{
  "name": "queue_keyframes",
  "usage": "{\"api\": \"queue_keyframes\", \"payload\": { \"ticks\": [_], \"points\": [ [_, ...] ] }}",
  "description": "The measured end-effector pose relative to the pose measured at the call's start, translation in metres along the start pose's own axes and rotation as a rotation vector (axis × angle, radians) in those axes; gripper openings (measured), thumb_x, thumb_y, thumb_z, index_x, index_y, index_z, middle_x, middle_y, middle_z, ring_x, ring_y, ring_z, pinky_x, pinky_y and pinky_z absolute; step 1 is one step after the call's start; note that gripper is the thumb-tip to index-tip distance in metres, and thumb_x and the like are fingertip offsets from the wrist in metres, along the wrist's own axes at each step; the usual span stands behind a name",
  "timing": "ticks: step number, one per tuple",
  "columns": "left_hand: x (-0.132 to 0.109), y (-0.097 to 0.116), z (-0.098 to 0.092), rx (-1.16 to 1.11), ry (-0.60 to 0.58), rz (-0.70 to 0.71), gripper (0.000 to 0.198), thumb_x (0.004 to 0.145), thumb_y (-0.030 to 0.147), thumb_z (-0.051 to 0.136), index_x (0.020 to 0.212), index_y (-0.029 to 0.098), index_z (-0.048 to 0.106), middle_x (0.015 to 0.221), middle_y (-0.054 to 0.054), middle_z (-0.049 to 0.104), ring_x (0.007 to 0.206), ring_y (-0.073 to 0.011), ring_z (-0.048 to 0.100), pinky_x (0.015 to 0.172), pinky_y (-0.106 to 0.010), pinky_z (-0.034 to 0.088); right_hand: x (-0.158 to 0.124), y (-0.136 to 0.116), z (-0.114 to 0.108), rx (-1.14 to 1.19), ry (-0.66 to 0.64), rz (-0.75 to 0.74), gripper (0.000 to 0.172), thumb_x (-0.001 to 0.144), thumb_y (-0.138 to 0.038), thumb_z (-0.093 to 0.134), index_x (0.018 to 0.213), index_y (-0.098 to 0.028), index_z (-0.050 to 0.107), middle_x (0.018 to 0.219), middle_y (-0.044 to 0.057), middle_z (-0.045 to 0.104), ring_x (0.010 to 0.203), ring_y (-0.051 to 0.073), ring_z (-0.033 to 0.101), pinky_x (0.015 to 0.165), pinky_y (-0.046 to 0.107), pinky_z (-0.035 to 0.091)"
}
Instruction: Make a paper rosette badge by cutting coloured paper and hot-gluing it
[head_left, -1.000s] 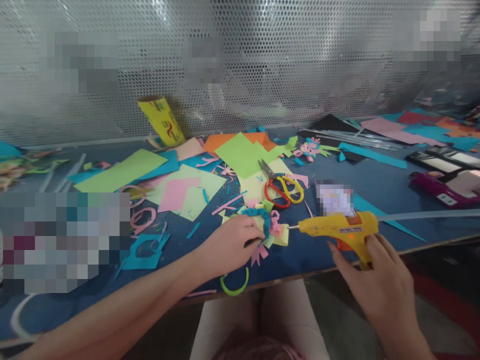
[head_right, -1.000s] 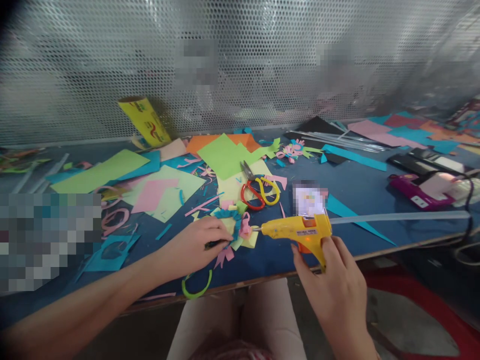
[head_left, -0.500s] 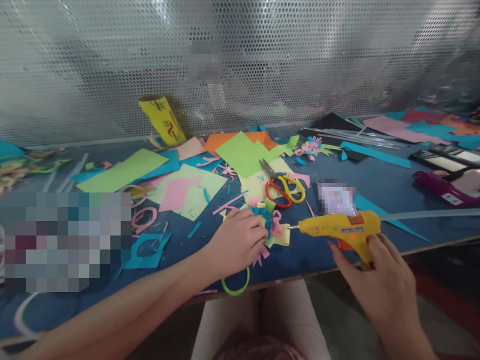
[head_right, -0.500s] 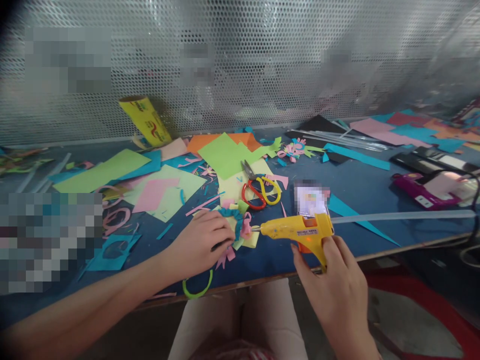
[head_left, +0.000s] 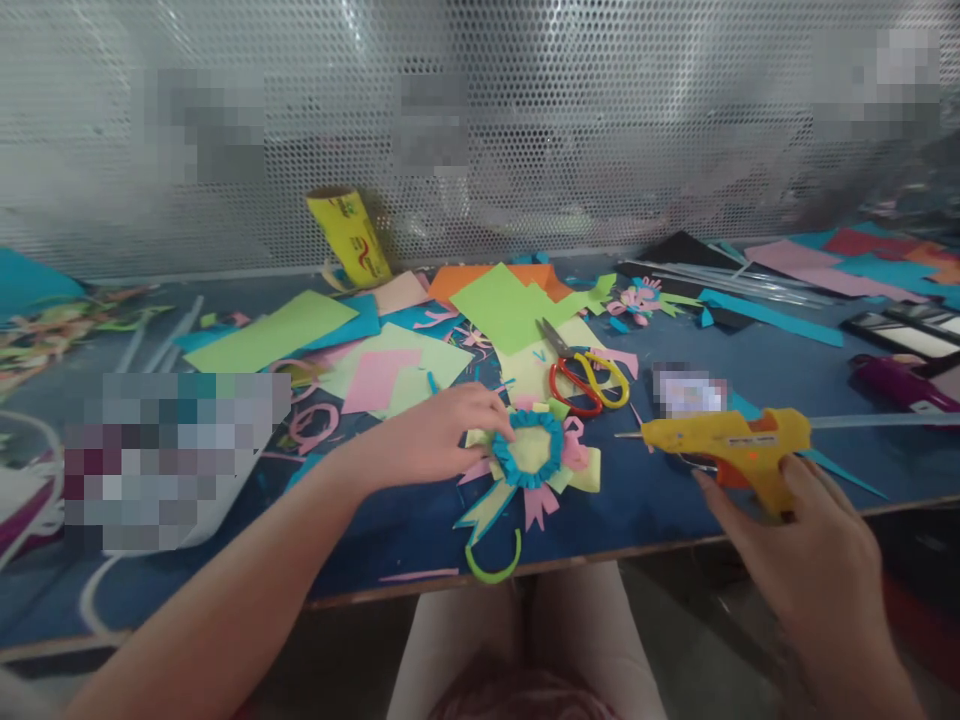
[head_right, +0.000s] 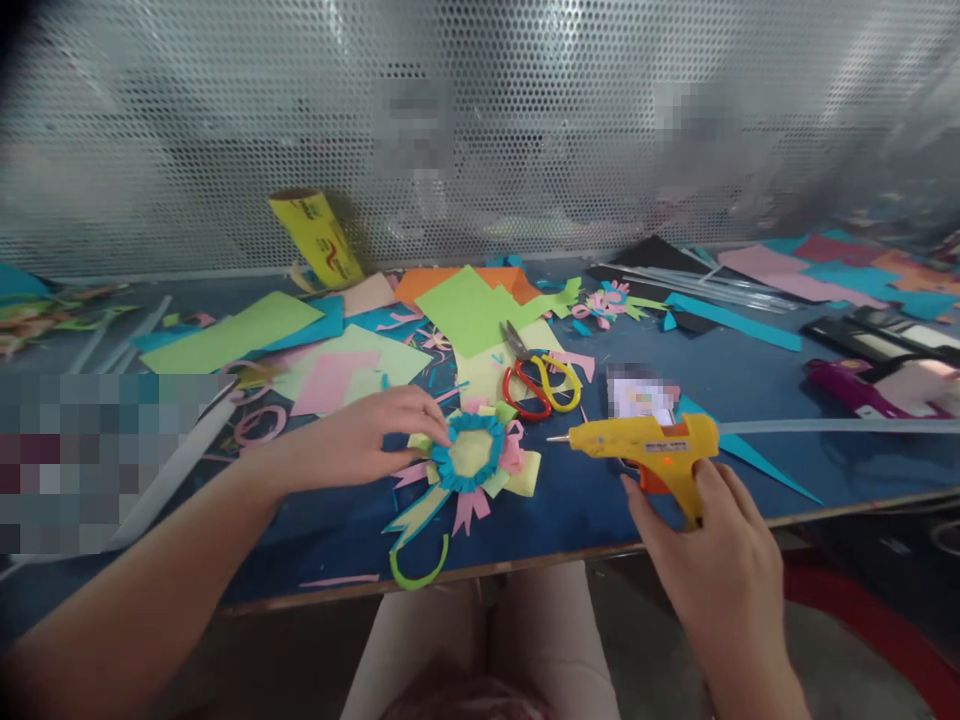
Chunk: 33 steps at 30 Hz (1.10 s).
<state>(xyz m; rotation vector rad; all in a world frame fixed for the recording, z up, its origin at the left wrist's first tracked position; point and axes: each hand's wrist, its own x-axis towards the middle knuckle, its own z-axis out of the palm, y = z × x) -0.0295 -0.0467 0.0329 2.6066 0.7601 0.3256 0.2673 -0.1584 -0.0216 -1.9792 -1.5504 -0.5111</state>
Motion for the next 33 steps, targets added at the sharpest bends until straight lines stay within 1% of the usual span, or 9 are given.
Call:
{"api": "queue_keyframes", "payload": {
  "ticks": [2,4,11,15,20,22,26,29,33],
  "points": [
    [0.001,-0.001,0.002,-0.003,-0.082,0.048,0.020,0.075,0.011,0.053,0.087,0.021,0.065,0.096,-0.003,0.061,0.093,-0.0154,0.052,0.084,-0.028,0.038,0.002,-0.002,0.000,0.007,-0.004,0.002,0.037,0.070,-0.057,0.048,0.070,-0.021,0.040,0.070,0.005,0.051,0.068,0.022,0.053,0.053,0.029,0.035],
    [0.004,-0.002,0.006,-0.008,-0.114,0.083,0.019,0.075,0.010,0.053,0.085,0.020,0.066,0.095,-0.004,0.062,0.093,-0.0156,0.052,0.085,-0.028,0.038,0.002,-0.006,0.001,0.025,-0.025,0.006,0.037,0.070,-0.057,0.048,0.070,-0.021,0.040,0.071,0.005,0.052,0.069,0.022,0.053,0.055,0.029,0.036],
    [0.007,-0.007,0.014,-0.028,-0.097,0.110,0.022,0.075,0.009,0.052,0.091,0.018,0.065,0.099,-0.006,0.064,0.097,-0.0163,0.054,0.087,-0.028,0.039,-0.005,-0.022,0.006,0.059,-0.101,-0.030,0.039,0.069,-0.058,0.051,0.077,-0.020,0.048,0.085,0.009,0.058,0.079,0.025,0.055,0.058,0.031,0.039],
    [0.007,-0.005,0.014,-0.005,-0.103,0.118,0.018,0.078,0.015,0.052,0.089,0.016,0.066,0.095,-0.007,0.065,0.092,-0.0158,0.055,0.083,-0.026,0.041,-0.009,-0.029,0.005,0.094,-0.088,-0.085,0.036,0.071,-0.053,0.052,0.083,-0.019,0.050,0.089,0.010,0.059,0.081,0.023,0.056,0.062,0.031,0.041],
    [0.007,0.000,0.019,0.072,-0.041,0.122,0.019,0.081,0.018,0.048,0.084,0.016,0.066,0.088,-0.007,0.066,0.088,-0.0166,0.056,0.082,-0.028,0.041,-0.015,-0.043,-0.002,0.121,-0.116,-0.192,0.029,0.075,-0.047,0.051,0.081,-0.019,0.049,0.079,0.006,0.058,0.071,0.018,0.054,0.058,0.028,0.041],
    [0.007,0.002,0.022,0.105,-0.015,0.096,0.018,0.080,0.017,0.048,0.081,0.016,0.067,0.083,-0.006,0.066,0.086,-0.0169,0.056,0.081,-0.029,0.041,-0.018,-0.047,-0.003,0.092,-0.093,-0.234,0.028,0.076,-0.046,0.050,0.080,-0.018,0.049,0.075,0.006,0.056,0.068,0.018,0.053,0.058,0.028,0.041],
    [0.006,0.010,0.031,0.163,0.072,0.021,0.019,0.077,0.015,0.048,0.074,0.017,0.066,0.075,-0.005,0.065,0.079,-0.0165,0.058,0.078,-0.029,0.042,-0.023,-0.053,-0.002,0.023,-0.039,-0.270,0.027,0.076,-0.044,0.051,0.081,-0.018,0.050,0.078,0.006,0.057,0.069,0.017,0.053,0.059,0.027,0.040],
    [0.006,0.019,0.037,0.199,0.136,-0.043,0.019,0.076,0.015,0.048,0.071,0.017,0.066,0.071,-0.005,0.065,0.074,-0.0163,0.059,0.075,-0.029,0.044,-0.025,-0.055,-0.001,0.004,-0.033,-0.294,0.025,0.076,-0.042,0.051,0.080,-0.017,0.051,0.077,0.006,0.056,0.071,0.017,0.053,0.059,0.027,0.039],
    [0.005,0.028,0.040,0.194,0.167,-0.100,0.019,0.074,0.016,0.048,0.070,0.018,0.067,0.071,-0.004,0.065,0.074,-0.0166,0.059,0.075,-0.030,0.044,-0.026,-0.057,-0.001,-0.018,-0.012,-0.324,0.022,0.077,-0.038,0.052,0.081,-0.017,0.053,0.078,0.006,0.057,0.071,0.016,0.053,0.060,0.026,0.038]
  ]
}}
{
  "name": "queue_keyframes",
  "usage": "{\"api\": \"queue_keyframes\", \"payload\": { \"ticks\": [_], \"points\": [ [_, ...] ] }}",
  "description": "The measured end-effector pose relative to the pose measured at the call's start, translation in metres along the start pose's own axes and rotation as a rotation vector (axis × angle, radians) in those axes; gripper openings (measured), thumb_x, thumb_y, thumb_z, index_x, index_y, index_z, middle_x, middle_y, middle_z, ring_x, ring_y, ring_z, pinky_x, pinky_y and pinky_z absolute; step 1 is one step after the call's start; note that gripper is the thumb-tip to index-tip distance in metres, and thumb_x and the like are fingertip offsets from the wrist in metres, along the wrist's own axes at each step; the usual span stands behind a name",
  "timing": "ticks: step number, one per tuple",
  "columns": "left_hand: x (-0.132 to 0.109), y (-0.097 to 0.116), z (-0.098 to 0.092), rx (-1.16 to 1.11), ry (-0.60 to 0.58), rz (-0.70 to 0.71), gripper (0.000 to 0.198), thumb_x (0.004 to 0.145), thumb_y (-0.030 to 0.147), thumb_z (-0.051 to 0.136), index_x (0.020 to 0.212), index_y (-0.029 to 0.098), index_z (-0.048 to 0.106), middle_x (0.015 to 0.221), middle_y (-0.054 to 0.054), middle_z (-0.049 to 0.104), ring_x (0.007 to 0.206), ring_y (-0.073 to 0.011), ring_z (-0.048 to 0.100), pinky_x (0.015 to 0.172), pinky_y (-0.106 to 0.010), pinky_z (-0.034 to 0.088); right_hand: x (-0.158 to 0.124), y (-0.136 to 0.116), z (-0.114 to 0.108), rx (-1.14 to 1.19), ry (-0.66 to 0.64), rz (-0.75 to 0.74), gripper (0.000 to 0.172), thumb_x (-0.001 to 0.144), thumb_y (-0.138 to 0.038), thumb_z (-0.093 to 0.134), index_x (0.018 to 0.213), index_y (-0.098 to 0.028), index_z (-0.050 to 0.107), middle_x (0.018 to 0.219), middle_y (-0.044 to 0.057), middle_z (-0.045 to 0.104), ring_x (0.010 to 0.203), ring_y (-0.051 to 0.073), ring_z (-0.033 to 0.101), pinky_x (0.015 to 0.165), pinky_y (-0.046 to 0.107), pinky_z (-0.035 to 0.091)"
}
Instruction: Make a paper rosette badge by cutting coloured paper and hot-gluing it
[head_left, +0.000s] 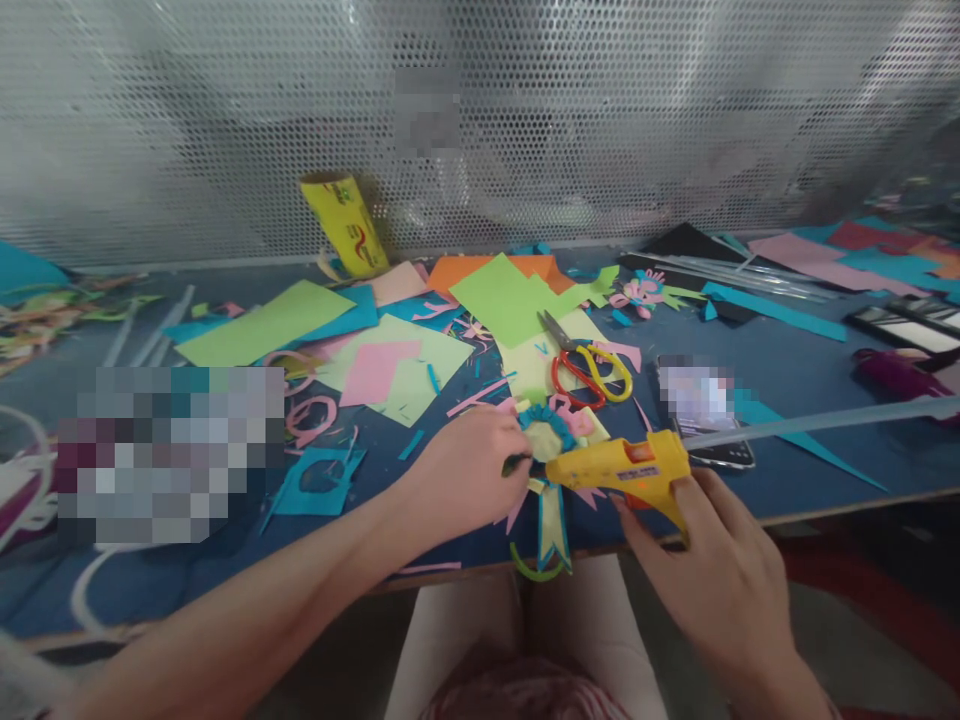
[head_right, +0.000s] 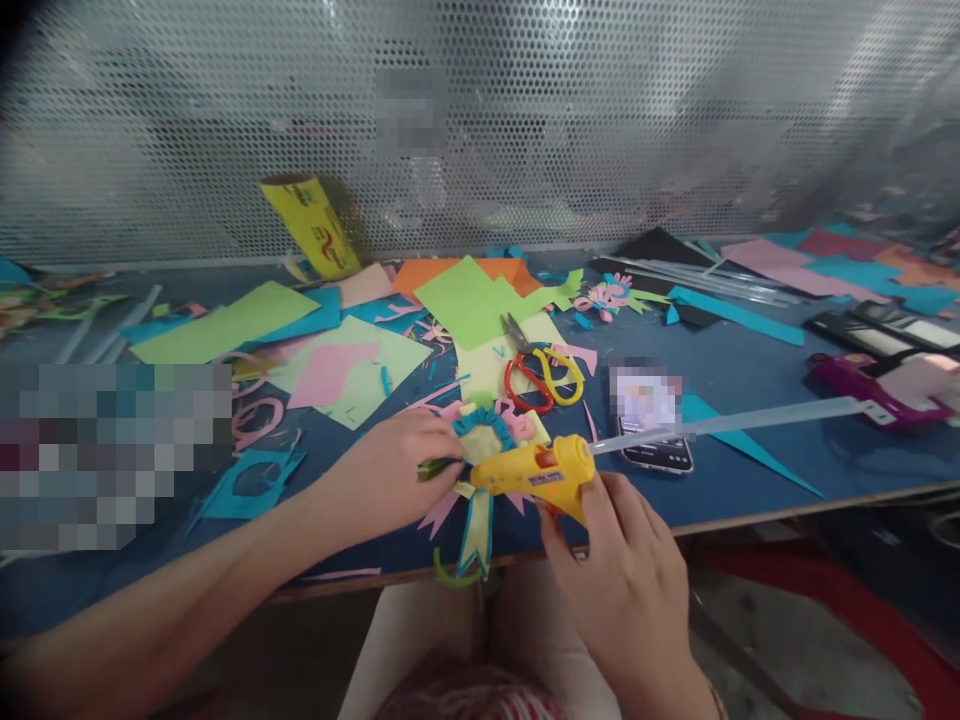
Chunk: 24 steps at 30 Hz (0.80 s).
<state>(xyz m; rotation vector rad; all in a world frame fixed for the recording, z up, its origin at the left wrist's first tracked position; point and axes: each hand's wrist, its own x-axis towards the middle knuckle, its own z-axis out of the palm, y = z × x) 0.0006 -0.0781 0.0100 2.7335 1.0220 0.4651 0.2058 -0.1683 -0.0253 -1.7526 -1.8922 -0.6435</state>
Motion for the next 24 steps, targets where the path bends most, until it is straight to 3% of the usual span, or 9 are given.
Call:
{"api": "queue_keyframes", "payload": {
  "ticks": [8,17,24],
  "points": [
    [-0.001,-0.002,0.000,-0.047,-0.053,-0.026,0.018,0.073,0.016,0.049,0.073,0.020,0.067,0.074,-0.003,0.066,0.079,-0.0166,0.059,0.076,-0.028,0.044,0.001,0.002,-0.001,-0.035,0.055,-0.060,0.014,0.078,-0.026,0.050,0.085,-0.016,0.056,0.083,0.006,0.059,0.071,0.015,0.054,0.064,0.027,0.041],
    [0.001,-0.003,0.002,-0.031,-0.068,0.010,0.018,0.073,0.016,0.051,0.073,0.021,0.068,0.073,-0.003,0.064,0.074,-0.0161,0.058,0.072,-0.028,0.044,-0.003,0.005,-0.006,0.004,0.057,-0.130,0.019,0.077,-0.021,0.048,0.093,-0.018,0.058,0.088,0.006,0.061,0.076,0.016,0.056,0.069,0.030,0.043],
    [0.002,-0.004,0.002,-0.038,-0.086,0.011,0.016,0.071,0.016,0.053,0.073,0.020,0.069,0.073,-0.003,0.065,0.076,-0.0172,0.058,0.075,-0.031,0.043,-0.006,0.008,-0.010,-0.013,0.051,-0.188,0.016,0.078,-0.021,0.050,0.089,-0.021,0.061,0.077,0.004,0.060,0.071,0.015,0.055,0.067,0.029,0.041]
  ]
}}
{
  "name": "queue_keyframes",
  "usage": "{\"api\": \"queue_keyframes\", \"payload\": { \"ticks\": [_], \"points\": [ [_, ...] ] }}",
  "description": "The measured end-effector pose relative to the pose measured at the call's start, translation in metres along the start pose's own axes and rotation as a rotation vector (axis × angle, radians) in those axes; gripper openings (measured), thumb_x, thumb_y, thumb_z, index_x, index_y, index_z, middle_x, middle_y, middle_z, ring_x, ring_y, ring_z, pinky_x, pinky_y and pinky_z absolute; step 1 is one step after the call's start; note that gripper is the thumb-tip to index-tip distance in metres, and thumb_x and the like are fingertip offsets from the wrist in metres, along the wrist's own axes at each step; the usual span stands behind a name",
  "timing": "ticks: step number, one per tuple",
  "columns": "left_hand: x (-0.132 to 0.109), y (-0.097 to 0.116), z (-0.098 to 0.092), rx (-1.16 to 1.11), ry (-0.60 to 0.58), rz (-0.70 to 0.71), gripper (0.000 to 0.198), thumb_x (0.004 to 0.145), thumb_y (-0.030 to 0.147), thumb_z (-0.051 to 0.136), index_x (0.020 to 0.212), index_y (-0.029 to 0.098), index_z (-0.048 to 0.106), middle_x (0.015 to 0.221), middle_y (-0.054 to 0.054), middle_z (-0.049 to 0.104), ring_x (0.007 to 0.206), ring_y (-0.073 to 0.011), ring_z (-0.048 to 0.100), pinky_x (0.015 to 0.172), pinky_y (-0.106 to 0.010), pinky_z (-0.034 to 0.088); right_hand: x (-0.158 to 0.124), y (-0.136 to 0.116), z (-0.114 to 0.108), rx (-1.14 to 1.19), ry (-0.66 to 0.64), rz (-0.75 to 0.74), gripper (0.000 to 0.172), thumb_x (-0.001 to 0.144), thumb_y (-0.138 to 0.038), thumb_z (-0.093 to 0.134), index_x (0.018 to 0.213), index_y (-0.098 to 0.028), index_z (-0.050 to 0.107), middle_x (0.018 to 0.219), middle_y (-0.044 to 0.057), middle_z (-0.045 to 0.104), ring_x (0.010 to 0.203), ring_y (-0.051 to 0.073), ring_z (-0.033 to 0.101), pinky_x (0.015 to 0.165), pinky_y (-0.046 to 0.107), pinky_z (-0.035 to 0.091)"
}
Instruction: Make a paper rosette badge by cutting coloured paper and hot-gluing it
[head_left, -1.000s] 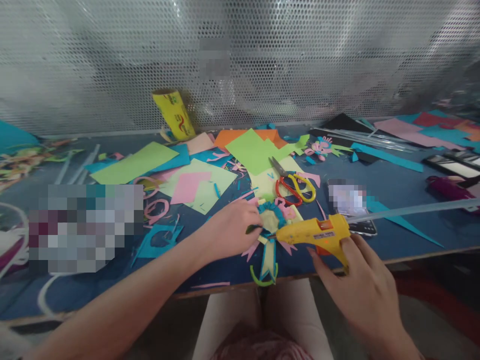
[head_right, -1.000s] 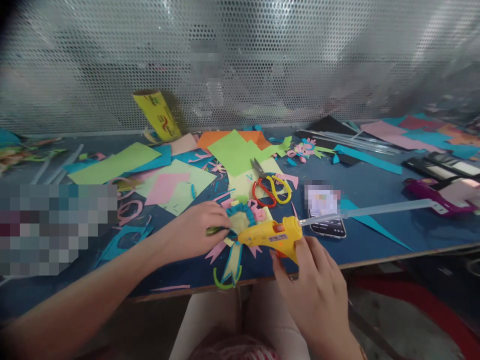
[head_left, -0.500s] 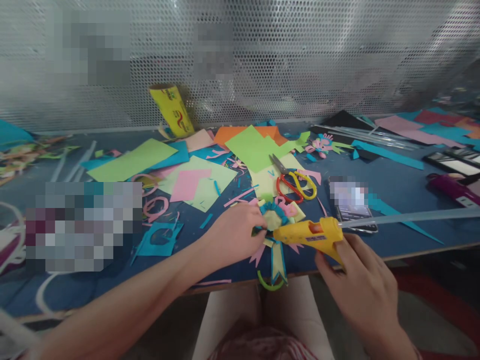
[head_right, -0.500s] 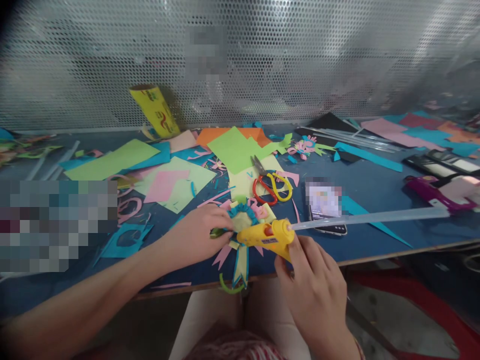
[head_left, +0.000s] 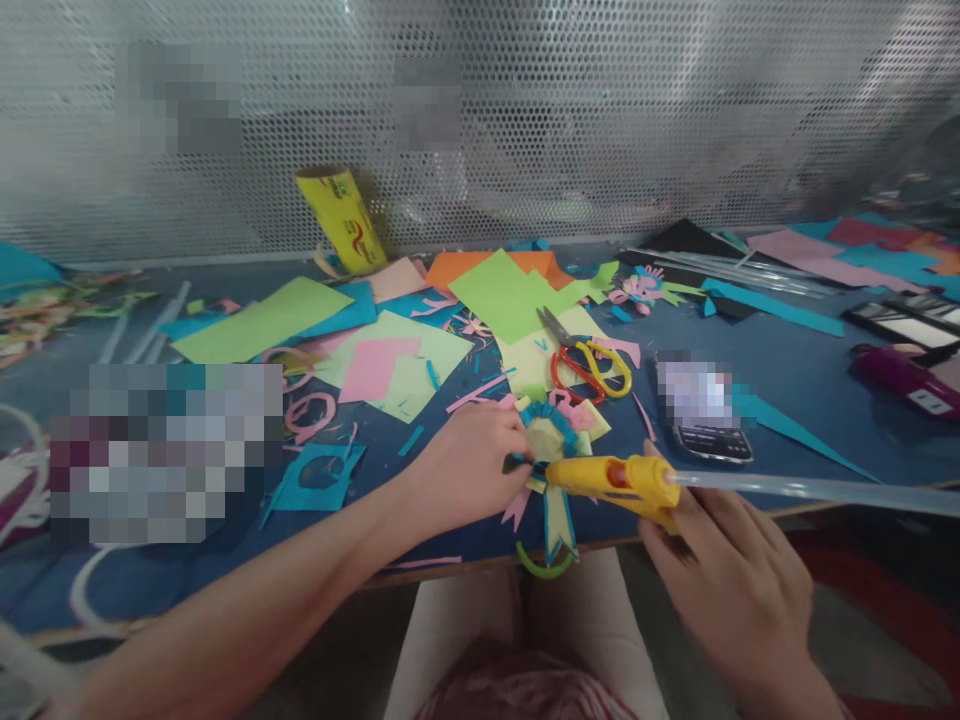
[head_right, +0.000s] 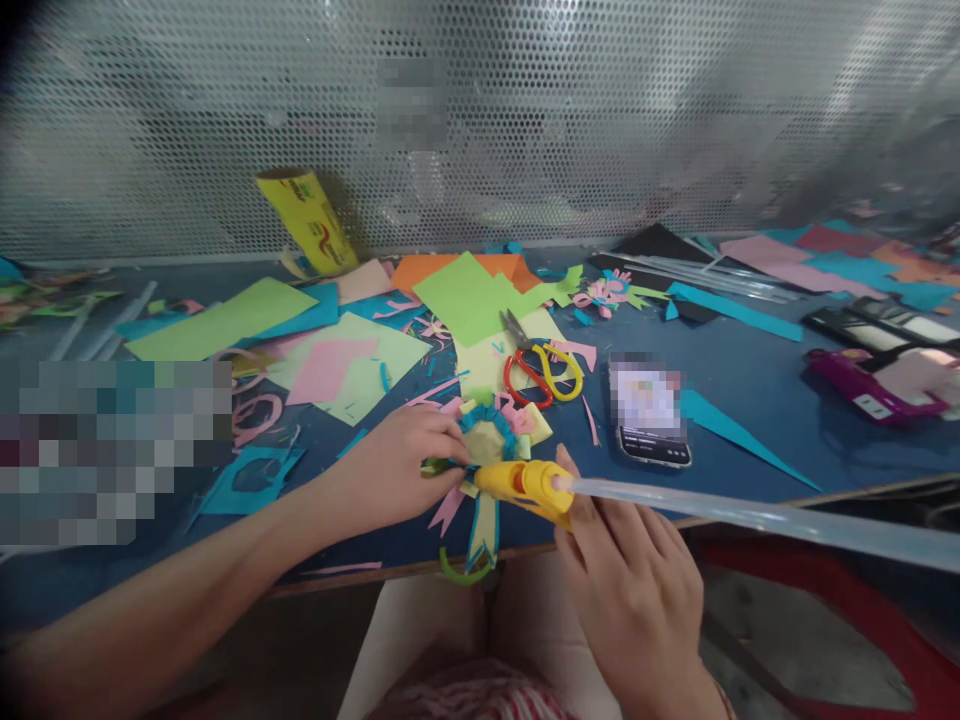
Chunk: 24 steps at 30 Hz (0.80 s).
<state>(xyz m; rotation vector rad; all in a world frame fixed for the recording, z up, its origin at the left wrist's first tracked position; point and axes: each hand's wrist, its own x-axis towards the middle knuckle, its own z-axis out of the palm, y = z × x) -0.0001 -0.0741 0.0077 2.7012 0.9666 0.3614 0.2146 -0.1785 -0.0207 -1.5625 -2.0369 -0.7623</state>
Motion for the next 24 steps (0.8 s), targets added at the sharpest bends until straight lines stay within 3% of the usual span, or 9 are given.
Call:
{"api": "queue_keyframes", "payload": {
  "ticks": [7,24],
  "points": [
    [0.0008,-0.0013,0.0002,-0.075,-0.016,0.005,0.015,0.069,0.015,0.055,0.075,0.019,0.069,0.077,-0.003,0.066,0.079,-0.0173,0.059,0.076,-0.030,0.043,-0.0002,-0.0013,-0.0071,-0.061,0.025,-0.024,0.016,0.077,-0.021,0.054,0.092,-0.022,0.061,0.075,0.002,0.061,0.071,0.014,0.056,0.073,0.029,0.039],
    [0.0010,-0.0026,-0.0015,-0.077,-0.038,0.077,0.019,0.075,0.015,0.050,0.077,0.020,0.068,0.075,-0.003,0.065,0.075,-0.0156,0.058,0.072,-0.028,0.042,-0.0029,0.0013,-0.0025,-0.034,0.009,0.141,0.014,0.075,-0.027,0.051,0.084,-0.018,0.058,0.081,0.005,0.062,0.066,0.015,0.056,0.061,0.028,0.041]
  ]
}}
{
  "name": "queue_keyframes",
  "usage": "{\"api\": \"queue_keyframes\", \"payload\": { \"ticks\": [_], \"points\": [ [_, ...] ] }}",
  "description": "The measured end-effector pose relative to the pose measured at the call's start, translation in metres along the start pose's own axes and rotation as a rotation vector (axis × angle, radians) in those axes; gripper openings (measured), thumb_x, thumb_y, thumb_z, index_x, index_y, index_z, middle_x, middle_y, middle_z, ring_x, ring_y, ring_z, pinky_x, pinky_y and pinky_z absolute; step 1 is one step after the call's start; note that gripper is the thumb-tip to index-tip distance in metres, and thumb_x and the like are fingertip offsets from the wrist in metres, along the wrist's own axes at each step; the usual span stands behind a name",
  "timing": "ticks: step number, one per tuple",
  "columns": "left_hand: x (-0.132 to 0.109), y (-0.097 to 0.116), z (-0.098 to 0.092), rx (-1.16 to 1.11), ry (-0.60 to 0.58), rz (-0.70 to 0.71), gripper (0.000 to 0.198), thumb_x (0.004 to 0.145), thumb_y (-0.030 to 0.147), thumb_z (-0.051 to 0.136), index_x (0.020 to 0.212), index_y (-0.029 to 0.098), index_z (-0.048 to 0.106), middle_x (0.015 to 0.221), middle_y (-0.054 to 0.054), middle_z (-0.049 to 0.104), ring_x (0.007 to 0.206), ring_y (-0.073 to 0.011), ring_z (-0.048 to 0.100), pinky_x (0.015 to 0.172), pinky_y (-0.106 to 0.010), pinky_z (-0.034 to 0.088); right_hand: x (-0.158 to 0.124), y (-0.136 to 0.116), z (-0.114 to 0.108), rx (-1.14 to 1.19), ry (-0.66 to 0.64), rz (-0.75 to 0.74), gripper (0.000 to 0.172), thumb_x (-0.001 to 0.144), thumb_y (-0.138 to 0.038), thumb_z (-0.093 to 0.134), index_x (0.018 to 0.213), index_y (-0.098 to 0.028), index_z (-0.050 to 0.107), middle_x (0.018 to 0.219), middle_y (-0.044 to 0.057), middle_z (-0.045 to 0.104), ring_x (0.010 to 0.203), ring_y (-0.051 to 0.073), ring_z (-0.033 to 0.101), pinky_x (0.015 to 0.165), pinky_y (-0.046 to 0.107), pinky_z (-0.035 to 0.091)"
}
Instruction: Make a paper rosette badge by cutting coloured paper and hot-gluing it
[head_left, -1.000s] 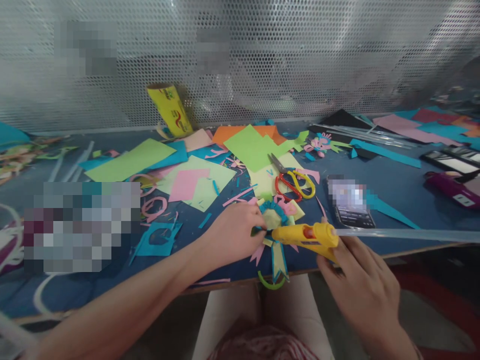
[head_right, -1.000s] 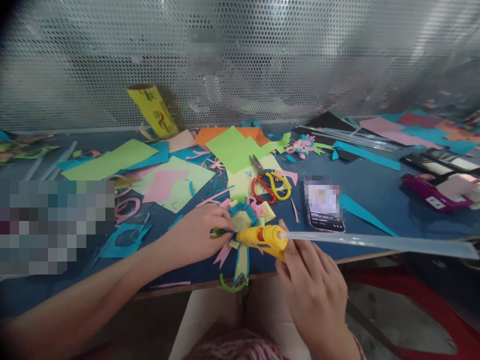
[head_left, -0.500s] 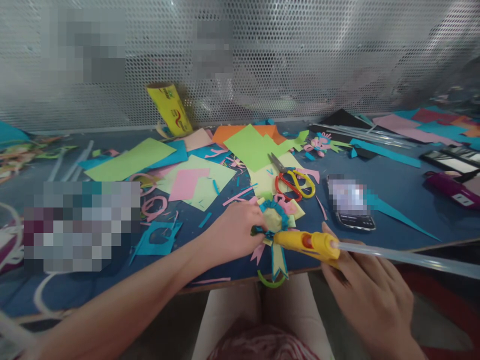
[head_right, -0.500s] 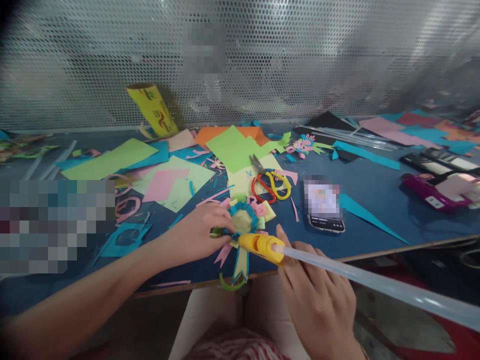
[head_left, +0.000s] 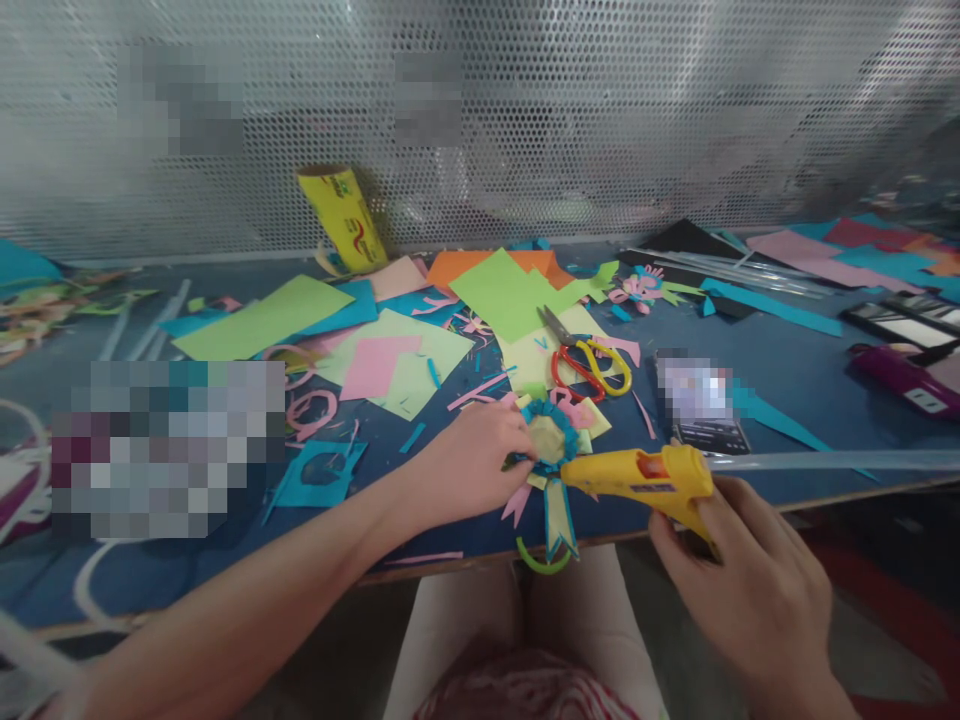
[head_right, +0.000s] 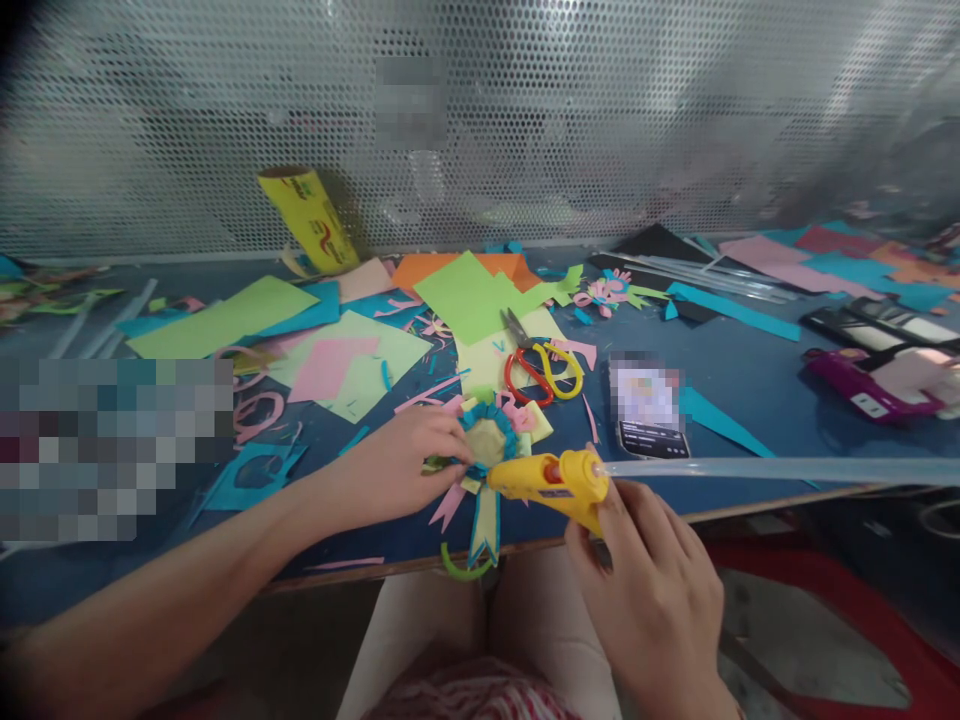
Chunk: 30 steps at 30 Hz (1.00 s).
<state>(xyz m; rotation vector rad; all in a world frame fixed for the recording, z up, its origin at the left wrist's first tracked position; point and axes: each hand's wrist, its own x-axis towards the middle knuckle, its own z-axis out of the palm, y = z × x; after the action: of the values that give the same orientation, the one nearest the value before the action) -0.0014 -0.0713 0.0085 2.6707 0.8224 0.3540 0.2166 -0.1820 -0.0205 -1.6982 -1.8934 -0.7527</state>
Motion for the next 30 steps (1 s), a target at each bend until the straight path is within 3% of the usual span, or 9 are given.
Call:
{"api": "queue_keyframes", "payload": {
  "ticks": [12,24,30],
  "points": [
    [-0.0003,-0.0019,-0.0013,0.061,-0.033,0.083,0.019,0.080,0.018,0.046,0.078,0.019,0.064,0.074,-0.004,0.063,0.076,-0.0157,0.056,0.071,-0.027,0.038,0.0025,-0.0024,0.0029,0.015,-0.025,0.059,0.013,0.076,-0.028,0.050,0.082,-0.019,0.056,0.079,0.005,0.060,0.068,0.016,0.056,0.059,0.028,0.040],
    [-0.0011,0.0011,0.0028,0.236,-0.075,0.135,0.017,0.082,0.021,0.044,0.076,0.017,0.059,0.077,-0.005,0.060,0.074,-0.0163,0.052,0.071,-0.029,0.038,0.0033,-0.0059,0.0042,0.008,0.031,-0.068,0.018,0.075,-0.022,0.051,0.093,-0.020,0.056,0.086,0.005,0.060,0.072,0.015,0.055,0.067,0.029,0.043],
    [-0.0030,0.0065,0.0045,0.337,-0.100,0.140,0.015,0.081,0.021,0.045,0.078,0.016,0.059,0.078,-0.007,0.059,0.077,-0.0190,0.051,0.075,-0.033,0.039,0.0051,-0.0055,0.0010,-0.005,0.039,-0.145,0.022,0.075,-0.021,0.054,0.096,-0.019,0.057,0.077,0.005,0.059,0.067,0.015,0.053,0.066,0.028,0.041]
  ]
}}
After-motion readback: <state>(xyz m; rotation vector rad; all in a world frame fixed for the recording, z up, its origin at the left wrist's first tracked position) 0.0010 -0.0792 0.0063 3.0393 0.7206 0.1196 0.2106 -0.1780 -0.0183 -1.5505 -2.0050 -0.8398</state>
